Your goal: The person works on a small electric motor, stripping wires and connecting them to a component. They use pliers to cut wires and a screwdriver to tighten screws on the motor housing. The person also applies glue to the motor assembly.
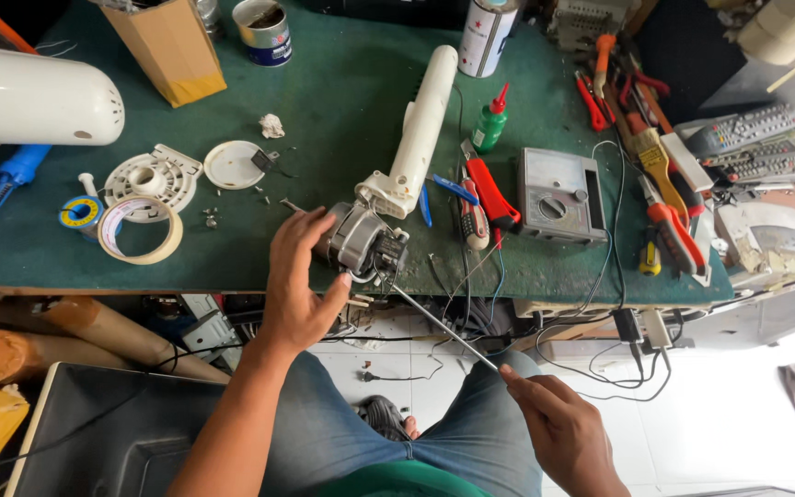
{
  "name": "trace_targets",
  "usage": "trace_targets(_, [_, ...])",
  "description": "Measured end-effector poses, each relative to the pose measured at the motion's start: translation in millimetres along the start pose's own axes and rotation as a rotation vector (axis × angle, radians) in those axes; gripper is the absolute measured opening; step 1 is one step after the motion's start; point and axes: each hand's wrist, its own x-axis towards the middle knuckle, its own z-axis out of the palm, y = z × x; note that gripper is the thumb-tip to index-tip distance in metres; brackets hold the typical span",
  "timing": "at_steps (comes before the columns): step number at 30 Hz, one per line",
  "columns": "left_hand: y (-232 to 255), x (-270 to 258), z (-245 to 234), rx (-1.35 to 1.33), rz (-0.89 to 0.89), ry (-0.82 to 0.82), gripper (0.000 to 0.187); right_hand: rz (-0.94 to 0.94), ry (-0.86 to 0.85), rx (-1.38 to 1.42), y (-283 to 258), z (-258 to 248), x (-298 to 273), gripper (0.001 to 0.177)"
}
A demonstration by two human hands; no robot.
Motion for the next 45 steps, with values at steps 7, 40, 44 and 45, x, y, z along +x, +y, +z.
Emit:
trace_targets(7, [-2, -6, 1, 0.015, 0.000, 0.007, 0.069, -0.073, 0.017, -0.002, -10, -2, 12, 0.031])
trace_targets(40, [-9, -7, 8, 0.069, 0.028, 0.063, 0.074, 0.198, -0.242, -0.203, -36, -32, 46, 0.044])
trace_targets(44, [-9, -6, 9, 0.057, 0.053, 0.080, 0.075, 0.126, -0.191, -0.281, -36, -34, 50, 0.018])
trace_targets(45, [-9, -7, 9, 0.054, 0.057, 0.088, 0.075, 0.061, -0.214, -0.308, -38, -35, 51, 0.021])
